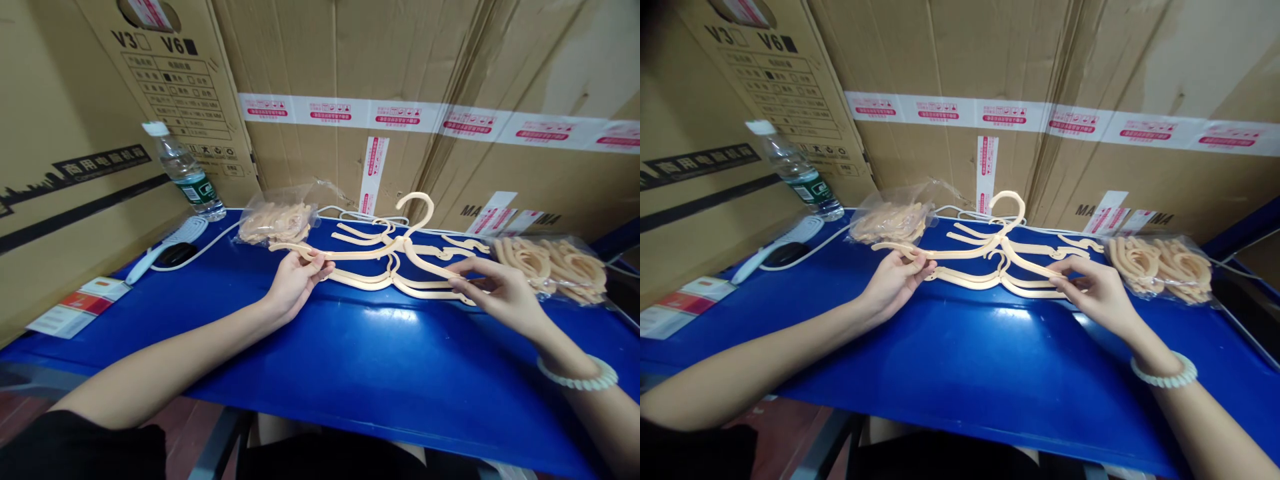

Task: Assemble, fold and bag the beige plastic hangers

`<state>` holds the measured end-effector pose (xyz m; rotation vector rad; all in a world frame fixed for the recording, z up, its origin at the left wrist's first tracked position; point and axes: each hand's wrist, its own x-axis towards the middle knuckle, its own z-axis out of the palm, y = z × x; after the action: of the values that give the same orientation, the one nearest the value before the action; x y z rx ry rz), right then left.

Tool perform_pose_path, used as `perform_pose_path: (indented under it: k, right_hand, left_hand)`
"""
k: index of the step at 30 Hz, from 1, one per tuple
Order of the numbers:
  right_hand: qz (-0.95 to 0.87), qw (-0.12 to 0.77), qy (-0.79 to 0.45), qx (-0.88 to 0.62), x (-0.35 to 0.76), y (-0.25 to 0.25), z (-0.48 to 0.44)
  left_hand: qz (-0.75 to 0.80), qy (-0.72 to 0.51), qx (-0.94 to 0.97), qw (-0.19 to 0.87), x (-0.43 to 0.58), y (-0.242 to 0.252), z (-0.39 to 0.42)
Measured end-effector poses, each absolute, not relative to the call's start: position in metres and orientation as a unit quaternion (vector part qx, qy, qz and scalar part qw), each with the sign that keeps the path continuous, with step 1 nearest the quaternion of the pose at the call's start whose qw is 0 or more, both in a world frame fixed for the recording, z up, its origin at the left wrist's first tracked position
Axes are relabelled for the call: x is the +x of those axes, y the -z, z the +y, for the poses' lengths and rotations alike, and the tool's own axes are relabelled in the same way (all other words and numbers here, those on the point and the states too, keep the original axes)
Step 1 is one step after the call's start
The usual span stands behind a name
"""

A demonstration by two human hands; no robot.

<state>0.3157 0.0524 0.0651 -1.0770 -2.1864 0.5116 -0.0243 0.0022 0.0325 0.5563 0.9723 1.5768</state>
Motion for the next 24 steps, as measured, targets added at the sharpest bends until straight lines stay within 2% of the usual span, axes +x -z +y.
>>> perform_pose_path:
  k: [3, 7, 9, 11, 14, 17, 24]
  right_hand:
    - [-0.810, 0.332, -0.210, -0.436, 0.317, -0.067, 0.053]
    - [-0.795, 0.307, -0.274, -0.445, 0.322, -0.070, 0.055]
    - [-0.802, 0.269, -0.304, -0.438, 0.325, -0.071, 0.057]
    - [-0.813, 0.226, -0.319, -0.432, 0.327, -0.070, 0.058]
    - [-0.831, 0.180, -0.311, -0.425, 0.329, -0.069, 0.059]
    - [-0.848, 0.151, -0.289, -0.417, 0.330, -0.068, 0.061]
    - [-0.886, 0.109, -0.204, -0.401, 0.339, -0.068, 0.067]
  left_hand:
    - [0.415, -0.644, 0.267, 0.584, -0.021, -0.030, -0.004]
    - [0.422, -0.481, 0.472, 0.607, -0.010, -0.022, -0.028]
    - [0.394, -0.401, 0.650, 0.512, -0.005, -0.018, -0.041]
    - [0.330, -0.330, 0.807, 0.363, -0.002, -0.015, -0.051]
    - [0.273, -0.254, 0.905, 0.203, -0.003, -0.013, -0.054]
    - [0.288, -0.240, 0.914, 0.156, -0.006, -0.012, -0.051]
    - [0.308, -0.221, 0.914, 0.142, -0.007, -0.011, -0.049]
